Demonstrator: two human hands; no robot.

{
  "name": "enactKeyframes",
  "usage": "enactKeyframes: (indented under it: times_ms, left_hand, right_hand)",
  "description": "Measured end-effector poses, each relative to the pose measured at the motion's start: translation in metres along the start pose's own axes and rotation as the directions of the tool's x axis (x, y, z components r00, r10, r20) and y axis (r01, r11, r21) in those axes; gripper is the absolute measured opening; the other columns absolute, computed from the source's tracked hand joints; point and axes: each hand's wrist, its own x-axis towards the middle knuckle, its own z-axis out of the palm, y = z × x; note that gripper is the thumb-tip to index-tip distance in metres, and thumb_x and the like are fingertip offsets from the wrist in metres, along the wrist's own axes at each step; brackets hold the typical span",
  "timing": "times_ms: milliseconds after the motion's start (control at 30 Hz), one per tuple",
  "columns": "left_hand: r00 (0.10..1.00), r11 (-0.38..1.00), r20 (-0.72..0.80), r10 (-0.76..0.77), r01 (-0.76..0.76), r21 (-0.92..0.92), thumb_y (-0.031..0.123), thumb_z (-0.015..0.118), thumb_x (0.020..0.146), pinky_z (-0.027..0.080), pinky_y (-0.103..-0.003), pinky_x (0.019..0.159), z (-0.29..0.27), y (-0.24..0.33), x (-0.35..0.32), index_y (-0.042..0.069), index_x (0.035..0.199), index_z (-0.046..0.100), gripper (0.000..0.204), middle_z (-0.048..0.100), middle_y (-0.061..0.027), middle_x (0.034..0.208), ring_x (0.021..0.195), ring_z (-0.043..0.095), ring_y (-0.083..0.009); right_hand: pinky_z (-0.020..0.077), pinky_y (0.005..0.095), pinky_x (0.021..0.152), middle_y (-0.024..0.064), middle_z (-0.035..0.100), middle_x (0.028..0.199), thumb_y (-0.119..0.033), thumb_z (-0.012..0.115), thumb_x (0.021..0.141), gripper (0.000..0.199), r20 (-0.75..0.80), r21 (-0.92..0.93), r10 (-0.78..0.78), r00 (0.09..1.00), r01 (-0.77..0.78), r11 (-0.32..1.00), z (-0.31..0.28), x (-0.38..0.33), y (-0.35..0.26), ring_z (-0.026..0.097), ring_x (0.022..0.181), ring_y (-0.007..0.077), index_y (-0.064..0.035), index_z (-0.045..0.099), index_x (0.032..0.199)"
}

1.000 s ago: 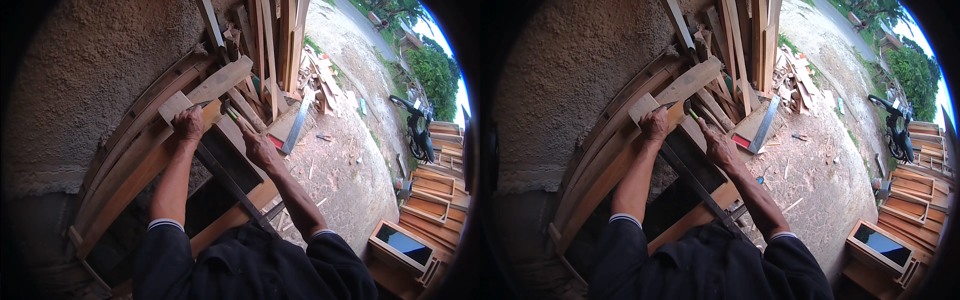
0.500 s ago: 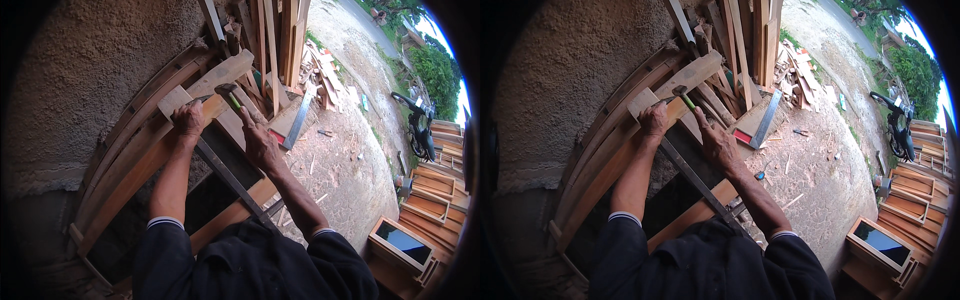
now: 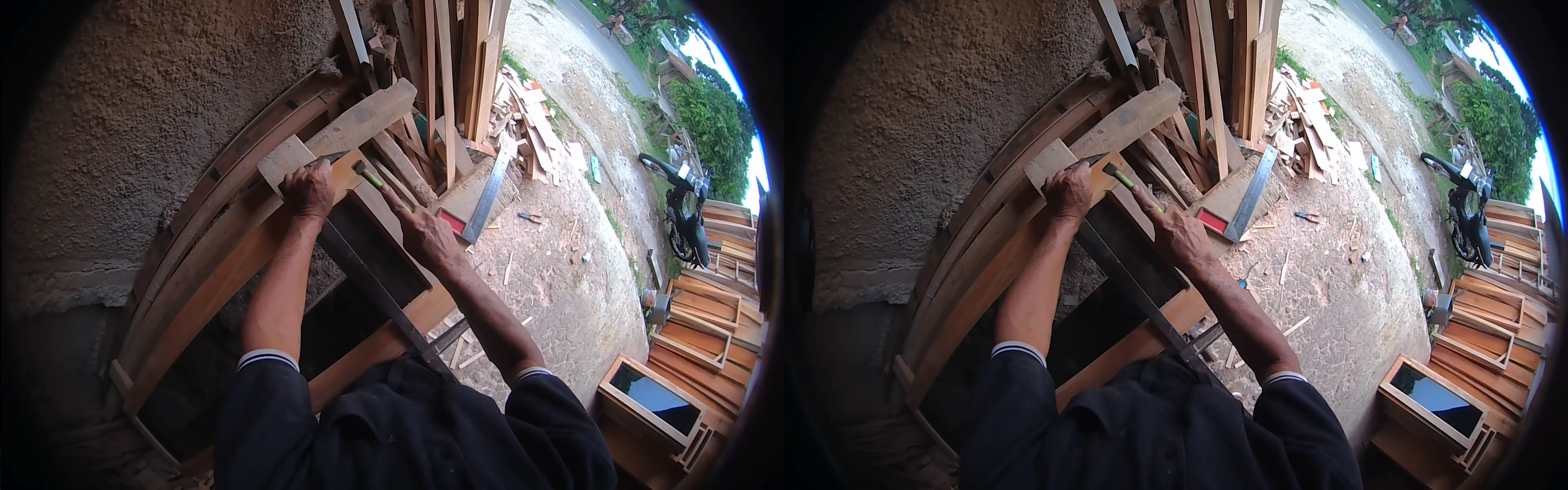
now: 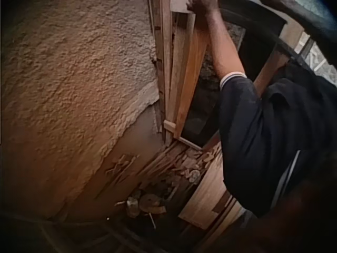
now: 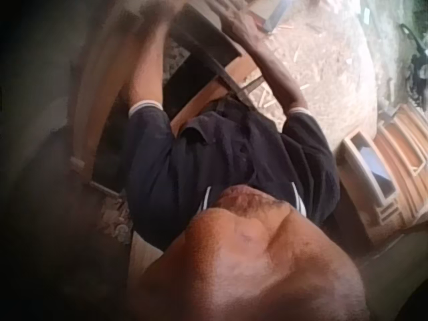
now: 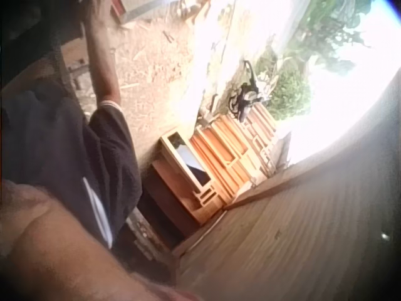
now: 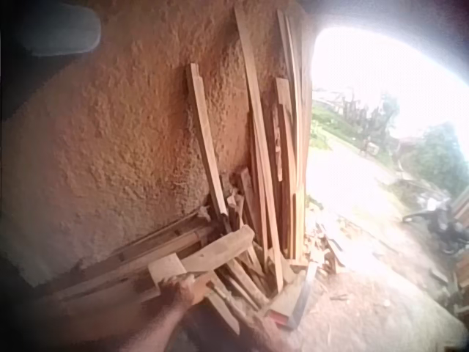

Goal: The person assembles a wooden frame by positioning planks and securing them with nails. They use a hammer to drive nails into the wood and a metal square to ensure alignment. The person kneels on the ground to reach the work area and continues hammering until the frame is secured.

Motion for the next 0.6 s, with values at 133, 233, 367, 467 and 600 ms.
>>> enactKeyframes:
  times_ms: [133,233,367,467,600]
  left_hand:
    - [1.000,1.000,-0.001,0.006,-0.006,0.002,0.025,0.057,0.098,0.051,-0.049,0.078,-0.002,0.000,-0.001,0.017,0.091,0.068,0.016,0.073,-0.0078,0.084,0.084,0.072,-0.0311]
    - [1.000,1.000,0.009,-0.015,0.015,-0.010,0.026,0.057,0.098,0.051,-0.049,0.078,0.000,0.000,0.000,0.018,0.090,0.068,0.015,0.073,-0.0075,0.083,0.084,0.072,-0.0305]
    - [0.999,1.000,-0.026,0.022,-0.021,0.020,0.027,0.059,0.097,0.051,-0.049,0.077,0.002,-0.001,0.000,0.018,0.089,0.067,0.015,0.073,-0.0067,0.082,0.084,0.072,-0.0296]
    - [0.999,1.000,-0.038,0.008,-0.009,-0.021,0.025,0.057,0.098,0.050,-0.049,0.077,0.001,0.000,0.002,0.017,0.087,0.066,0.016,0.072,-0.0066,0.081,0.084,0.071,-0.0295]
    - [1.000,1.000,-0.017,0.000,0.000,-0.011,0.024,0.056,0.098,0.050,-0.049,0.078,-0.002,0.002,-0.001,0.017,0.087,0.066,0.017,0.072,-0.0061,0.082,0.084,0.071,-0.0293]
  right_hand:
    - [0.0531,0.0509,0.060,0.0253,0.060,0.087,-0.001,0.048,0.097,0.074,-0.097,-0.031,0.011,0.995,-0.014,0.999,0.003,0.007,0.007,0.067,0.070,0.0389,-0.0270,0.029,0.163]
    - [0.0529,0.0506,0.058,0.0236,0.061,0.082,-0.004,0.049,0.096,0.076,-0.257,0.035,-0.101,0.961,0.114,0.993,0.008,0.000,0.006,0.066,0.065,0.0382,-0.0314,0.027,0.163]
    - [0.0523,0.0514,0.057,0.0214,0.060,0.080,-0.006,0.049,0.096,0.076,-0.087,-0.003,-0.068,0.994,0.068,0.998,0.009,-0.001,0.007,0.065,0.063,0.0373,-0.0329,0.026,0.164]
    - [0.0516,0.0519,0.057,0.0204,0.059,0.081,-0.007,0.049,0.097,0.076,-0.025,0.070,0.028,0.999,-0.027,0.997,0.006,0.009,0.010,0.065,0.064,0.0375,-0.0323,0.025,0.164]
    - [0.0510,0.0522,0.057,0.0221,0.060,0.075,-0.003,0.048,0.094,0.079,-0.341,0.079,-0.143,0.929,0.180,0.980,0.012,0.004,0.010,0.066,0.064,0.0386,-0.0313,0.025,0.164]
